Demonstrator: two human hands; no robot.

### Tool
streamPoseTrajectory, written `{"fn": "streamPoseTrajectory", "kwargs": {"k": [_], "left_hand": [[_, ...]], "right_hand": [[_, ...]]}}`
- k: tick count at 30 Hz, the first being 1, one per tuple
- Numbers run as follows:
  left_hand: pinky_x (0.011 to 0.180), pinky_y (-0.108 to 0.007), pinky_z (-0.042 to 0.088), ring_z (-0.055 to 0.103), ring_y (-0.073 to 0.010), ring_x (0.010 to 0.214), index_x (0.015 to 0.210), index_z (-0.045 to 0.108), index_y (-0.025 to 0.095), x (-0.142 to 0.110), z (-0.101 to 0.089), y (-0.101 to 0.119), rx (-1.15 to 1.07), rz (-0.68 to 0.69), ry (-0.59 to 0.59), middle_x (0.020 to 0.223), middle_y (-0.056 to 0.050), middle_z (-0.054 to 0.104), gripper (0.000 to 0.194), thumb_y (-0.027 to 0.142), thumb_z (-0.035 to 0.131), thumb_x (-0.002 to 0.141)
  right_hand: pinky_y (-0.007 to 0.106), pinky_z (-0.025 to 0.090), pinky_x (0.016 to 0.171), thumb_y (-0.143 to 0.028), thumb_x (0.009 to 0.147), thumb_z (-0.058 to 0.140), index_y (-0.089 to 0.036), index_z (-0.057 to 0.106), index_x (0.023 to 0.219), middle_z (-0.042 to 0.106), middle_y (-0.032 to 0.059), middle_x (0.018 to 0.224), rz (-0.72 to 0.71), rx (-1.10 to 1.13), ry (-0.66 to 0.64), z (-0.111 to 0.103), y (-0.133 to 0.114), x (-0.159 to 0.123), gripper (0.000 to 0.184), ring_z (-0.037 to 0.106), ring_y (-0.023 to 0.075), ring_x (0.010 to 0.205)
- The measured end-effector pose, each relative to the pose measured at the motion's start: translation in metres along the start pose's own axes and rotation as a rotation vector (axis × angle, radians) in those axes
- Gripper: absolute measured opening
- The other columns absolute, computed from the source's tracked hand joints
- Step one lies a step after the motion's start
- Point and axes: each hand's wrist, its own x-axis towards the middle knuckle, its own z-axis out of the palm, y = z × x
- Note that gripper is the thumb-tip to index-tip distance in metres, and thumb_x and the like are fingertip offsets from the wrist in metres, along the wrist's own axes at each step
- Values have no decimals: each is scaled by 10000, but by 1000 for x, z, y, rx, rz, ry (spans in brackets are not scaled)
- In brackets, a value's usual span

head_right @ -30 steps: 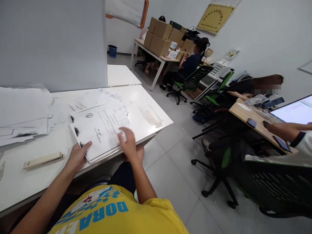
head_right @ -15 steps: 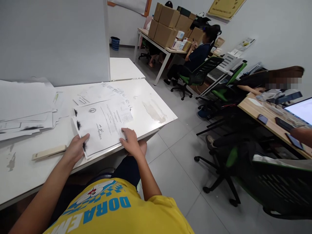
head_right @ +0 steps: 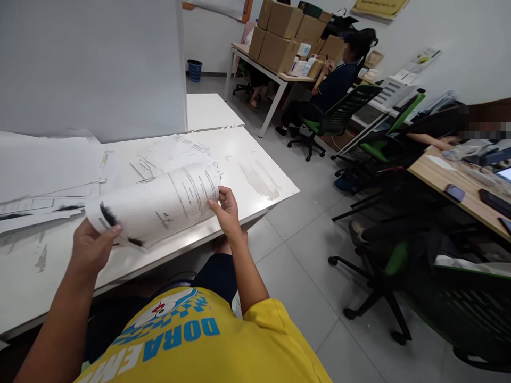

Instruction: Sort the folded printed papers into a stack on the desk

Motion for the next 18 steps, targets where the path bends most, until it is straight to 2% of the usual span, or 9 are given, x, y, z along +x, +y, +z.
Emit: {"fn": "streamPoseTrajectory", "kwargs": {"k": [3, 6, 9, 13, 16, 18], "left_hand": [[826, -347, 581, 690, -221, 886, 952, 704, 209, -3, 0, -5, 110, 83, 108, 924, -34, 745, 390, 449, 804, 660], [861, -379, 583, 696, -251, 934, 952, 703, 206, -8, 1, -15, 123, 49, 49, 943, -46, 743, 374, 456, 778, 684], [880, -398, 586, 698, -269, 958, 909, 711, 222, -9, 1, -19, 62, -8, -15, 906, -36, 744, 328, 443, 778, 676], [931, -415, 569, 687, -278, 981, 827, 718, 219, -8, 7, -5, -64, -48, 36, 885, -34, 746, 312, 412, 804, 598], [974, -423, 550, 673, -285, 1041, 809, 710, 228, -10, 12, 16, -125, -73, 105, 890, -21, 747, 303, 378, 801, 562], [970, -432, 552, 665, -297, 1073, 854, 708, 230, -12, 12, 30, -129, -103, 97, 921, -13, 748, 329, 363, 793, 565]], "right_hand": [[319, 516, 801, -441, 775, 738, -259, 560, 989, 655, 10, 919, 22, 29, -33, 5, 12, -7, 332, 619, 181, 876], [327, 520, 822, -439, 785, 733, -255, 557, 994, 666, 14, 935, 91, 57, -58, 9, 21, -16, 330, 630, 186, 894], [320, 527, 800, -444, 768, 755, -251, 568, 945, 669, 8, 893, 99, 54, -89, 12, 18, -19, 322, 635, 183, 862], [297, 542, 776, -437, 735, 793, -256, 605, 908, 672, -18, 816, 110, 110, -126, 11, 2, -15, 313, 651, 165, 817], [335, 573, 763, -495, 676, 818, -236, 668, 889, 698, -5, 769, 294, 131, -309, 2, -14, -14, 367, 686, 199, 827], [395, 592, 765, -547, 585, 851, -200, 713, 877, 726, 31, 771, 451, 131, -460, -5, -26, -14, 474, 706, 256, 873]]}}
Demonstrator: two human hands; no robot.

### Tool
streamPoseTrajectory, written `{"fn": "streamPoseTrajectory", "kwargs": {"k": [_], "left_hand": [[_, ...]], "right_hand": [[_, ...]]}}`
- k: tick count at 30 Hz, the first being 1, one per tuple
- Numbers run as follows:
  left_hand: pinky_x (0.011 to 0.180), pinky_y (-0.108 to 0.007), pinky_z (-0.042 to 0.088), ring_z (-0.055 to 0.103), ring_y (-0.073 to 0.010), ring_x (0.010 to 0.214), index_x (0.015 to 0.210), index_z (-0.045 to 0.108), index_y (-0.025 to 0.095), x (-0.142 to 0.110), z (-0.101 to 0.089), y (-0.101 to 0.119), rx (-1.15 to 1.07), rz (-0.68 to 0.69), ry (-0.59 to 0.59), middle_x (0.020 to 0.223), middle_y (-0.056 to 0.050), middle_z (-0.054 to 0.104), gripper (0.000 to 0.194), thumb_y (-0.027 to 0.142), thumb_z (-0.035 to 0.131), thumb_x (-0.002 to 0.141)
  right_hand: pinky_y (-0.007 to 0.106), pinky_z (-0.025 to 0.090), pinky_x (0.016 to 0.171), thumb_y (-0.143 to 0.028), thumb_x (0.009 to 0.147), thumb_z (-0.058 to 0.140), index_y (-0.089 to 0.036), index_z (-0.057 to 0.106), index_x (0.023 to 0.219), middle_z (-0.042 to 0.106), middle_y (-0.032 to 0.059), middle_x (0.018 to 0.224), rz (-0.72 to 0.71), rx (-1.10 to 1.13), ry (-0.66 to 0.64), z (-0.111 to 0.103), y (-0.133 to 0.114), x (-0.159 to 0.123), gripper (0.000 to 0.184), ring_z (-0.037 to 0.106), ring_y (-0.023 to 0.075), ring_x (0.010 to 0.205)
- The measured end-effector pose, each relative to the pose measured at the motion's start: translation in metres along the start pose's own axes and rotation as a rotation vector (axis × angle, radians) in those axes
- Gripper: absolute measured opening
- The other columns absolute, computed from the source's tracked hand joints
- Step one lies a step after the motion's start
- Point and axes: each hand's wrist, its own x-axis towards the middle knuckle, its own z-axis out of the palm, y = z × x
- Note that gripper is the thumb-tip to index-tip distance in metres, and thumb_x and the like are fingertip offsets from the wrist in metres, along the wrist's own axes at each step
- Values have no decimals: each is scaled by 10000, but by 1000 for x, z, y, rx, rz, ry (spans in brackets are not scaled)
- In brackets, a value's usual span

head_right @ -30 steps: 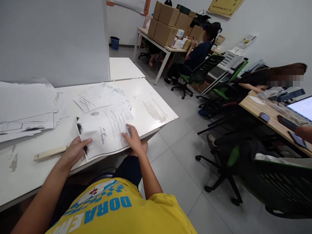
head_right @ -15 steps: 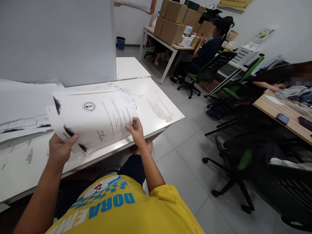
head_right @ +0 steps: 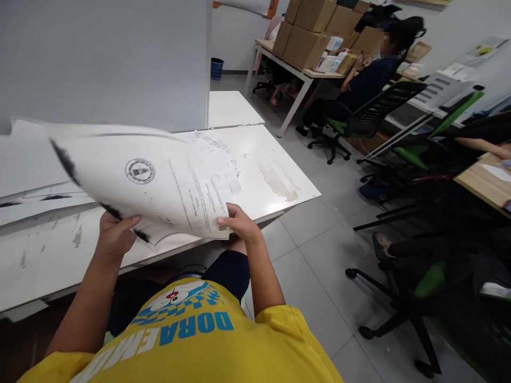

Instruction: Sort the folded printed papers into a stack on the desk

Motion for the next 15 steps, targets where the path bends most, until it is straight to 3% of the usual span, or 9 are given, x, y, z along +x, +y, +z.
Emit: {"fn": "streamPoseTrajectory", "kwargs": {"k": [2, 4, 10, 12, 15], "left_hand": [[947, -440, 559, 667, -315, 1078, 925, 707, 220, -1, -1, 11, 27, -64, -84, 958, -24, 746, 386, 366, 795, 579], [927, -446, 561, 666, -332, 1080, 1003, 700, 204, 3, -4, 19, 82, -146, -207, 1002, -54, 742, 459, 394, 802, 598], [964, -419, 521, 645, -283, 1110, 1251, 624, 218, 35, -21, 21, 305, -184, -477, 1187, -97, 693, 576, 436, 721, 727], [956, -417, 513, 652, -255, 1072, 1293, 591, 237, 42, -32, 20, 491, -160, -486, 1155, -85, 697, 544, 453, 651, 798], [946, -415, 505, 655, -233, 1035, 1307, 564, 256, 41, -54, 18, 761, -58, -373, 1106, -65, 705, 477, 443, 550, 868]], "right_hand": [[449, 596, 797, -523, 504, 895, -175, 739, 882, 752, 59, 805, 107, 0, -63, 1, -8, -8, 537, 712, 298, 923], [480, 591, 844, -439, 503, 920, -178, 748, 925, 770, 65, 864, 159, -20, -44, 9, -11, -15, 525, 713, 305, 953], [508, 510, 1040, -351, 647, 871, -212, 636, 1277, 743, 82, 1124, 127, -40, 321, 56, 24, -32, 686, 651, 294, 1153], [505, 454, 1106, -357, 676, 843, -219, 572, 1355, 699, 83, 1231, 104, 14, 433, 71, 41, -36, 744, 603, 285, 1233], [478, 405, 1153, -352, 732, 772, -230, 463, 1448, 611, 81, 1376, 55, 138, 577, 93, 62, -42, 790, 554, 261, 1301]]}}
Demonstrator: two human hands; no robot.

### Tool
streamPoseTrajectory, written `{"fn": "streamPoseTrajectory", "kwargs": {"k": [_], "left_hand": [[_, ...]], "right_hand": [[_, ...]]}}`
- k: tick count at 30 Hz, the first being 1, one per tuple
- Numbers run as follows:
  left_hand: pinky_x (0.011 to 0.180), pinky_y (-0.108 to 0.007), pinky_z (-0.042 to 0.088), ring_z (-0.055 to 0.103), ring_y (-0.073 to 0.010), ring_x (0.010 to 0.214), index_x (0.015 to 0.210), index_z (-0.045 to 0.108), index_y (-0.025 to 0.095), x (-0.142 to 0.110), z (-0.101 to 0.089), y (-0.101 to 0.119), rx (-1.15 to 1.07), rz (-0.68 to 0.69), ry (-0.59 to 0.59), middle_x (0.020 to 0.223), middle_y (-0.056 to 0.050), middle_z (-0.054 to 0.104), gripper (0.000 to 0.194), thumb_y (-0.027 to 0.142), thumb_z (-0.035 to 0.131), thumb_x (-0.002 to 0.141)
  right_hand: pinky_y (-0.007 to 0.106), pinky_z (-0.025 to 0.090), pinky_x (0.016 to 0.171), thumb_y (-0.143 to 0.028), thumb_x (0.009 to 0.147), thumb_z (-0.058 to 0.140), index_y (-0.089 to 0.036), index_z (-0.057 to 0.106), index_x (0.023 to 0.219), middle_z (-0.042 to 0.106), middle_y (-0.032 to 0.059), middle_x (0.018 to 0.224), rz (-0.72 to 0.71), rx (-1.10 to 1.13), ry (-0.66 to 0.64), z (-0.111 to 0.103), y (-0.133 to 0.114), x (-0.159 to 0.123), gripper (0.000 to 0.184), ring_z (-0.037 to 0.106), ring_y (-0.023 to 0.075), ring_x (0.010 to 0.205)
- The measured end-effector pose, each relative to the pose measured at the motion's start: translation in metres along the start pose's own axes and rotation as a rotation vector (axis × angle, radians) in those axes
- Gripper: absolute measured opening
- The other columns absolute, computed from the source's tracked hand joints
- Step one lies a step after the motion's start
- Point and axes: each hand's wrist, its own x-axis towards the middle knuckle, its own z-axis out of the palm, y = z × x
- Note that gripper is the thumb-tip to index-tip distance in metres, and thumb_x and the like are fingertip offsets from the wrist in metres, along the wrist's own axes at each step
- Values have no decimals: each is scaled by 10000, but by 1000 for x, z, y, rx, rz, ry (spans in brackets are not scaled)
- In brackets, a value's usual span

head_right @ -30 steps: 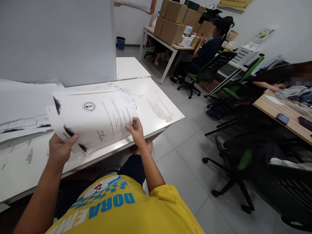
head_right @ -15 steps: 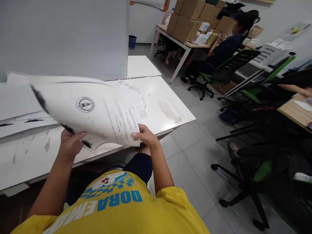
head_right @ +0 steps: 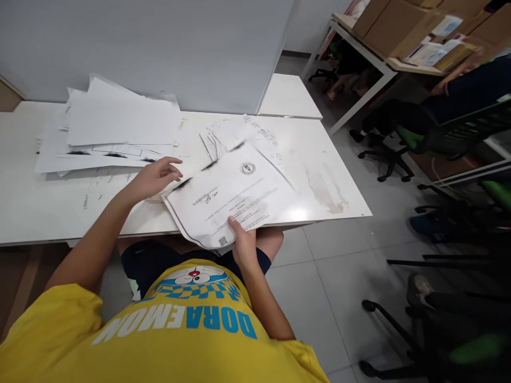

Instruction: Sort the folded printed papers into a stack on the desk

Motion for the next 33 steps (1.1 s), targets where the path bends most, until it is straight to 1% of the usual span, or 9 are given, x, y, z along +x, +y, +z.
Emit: {"fn": "streamPoseTrajectory", "kwargs": {"k": [2, 4, 6, 9, 12, 16, 23, 29, 33], "left_hand": [[1002, -416, 474, 626, -241, 1119, 1278, 591, 251, -12, -5, -16, 148, 71, 18, 1185, -68, 688, 440, 445, 499, 894], [1084, -431, 415, 558, -265, 1248, 1281, 608, 232, -24, -3, -35, 293, 156, -48, 1311, -83, 639, 477, 490, 462, 907], [1147, -445, 349, 479, -279, 1349, 1352, 566, 199, -34, 3, -53, 397, 209, -88, 1414, -100, 572, 566, 535, 414, 923], [1167, -436, 327, 445, -263, 1385, 1431, 482, 159, -42, 15, -70, 453, 235, -51, 1457, -111, 533, 616, 527, 326, 964], [1139, -427, 367, 490, -251, 1342, 1409, 507, 172, -45, 23, -73, 458, 228, 6, 1404, -103, 583, 573, 496, 301, 985], [1127, -431, 382, 499, -248, 1331, 1382, 535, 185, -44, 26, -72, 445, 246, 44, 1358, -97, 617, 538, 483, 315, 990], [1163, -470, 336, 361, -262, 1442, 1403, 518, 212, -41, 30, -79, 519, 419, 84, 1496, -69, 498, 473, 379, 327, 1003], [1162, -541, 312, 342, -297, 1459, 1379, 549, 239, -40, 33, -77, 572, 398, 79, 1418, -72, 578, 444, 312, 338, 995], [1163, -517, 326, 347, -290, 1459, 1370, 559, 228, -40, 32, -79, 555, 420, 93, 1393, -81, 599, 440, 320, 358, 989]], "right_hand": [[458, 406, 1155, -347, 764, 721, -245, 405, 1485, 559, 73, 1436, 7, 44, 59, 8, 13, -9, 795, 532, 249, 1328], [454, 421, 1147, -352, 780, 690, -255, 378, 1502, 527, 67, 1468, 47, 54, 110, 14, 24, -18, 792, 524, 248, 1336], [465, 425, 1144, -357, 778, 687, -256, 366, 1508, 504, 65, 1489, 92, 65, 173, 18, 33, -25, 804, 531, 254, 1328], [471, 397, 1163, -357, 769, 694, -251, 340, 1519, 473, 65, 1514, 92, 88, 268, 21, 41, -32, 837, 532, 250, 1325], [459, 375, 1178, -372, 787, 683, -252, 320, 1528, 454, 66, 1528, 51, 59, 293, 21, 45, -35, 834, 510, 237, 1349], [475, 395, 1161, -411, 819, 662, -252, 323, 1529, 458, 75, 1524, 40, 4, 240, 22, 51, -37, 803, 505, 246, 1353], [463, 403, 1156, -402, 778, 704, -230, 323, 1528, 481, 92, 1506, 76, 65, 248, 31, 56, -39, 859, 520, 246, 1338], [473, 380, 1168, -415, 785, 698, -247, 330, 1524, 458, 87, 1525, 68, 56, 248, 35, 53, -39, 842, 526, 247, 1331], [484, 370, 1171, -433, 801, 679, -254, 338, 1518, 471, 89, 1513, 5, 19, 218, 40, 49, -40, 814, 502, 250, 1355]]}}
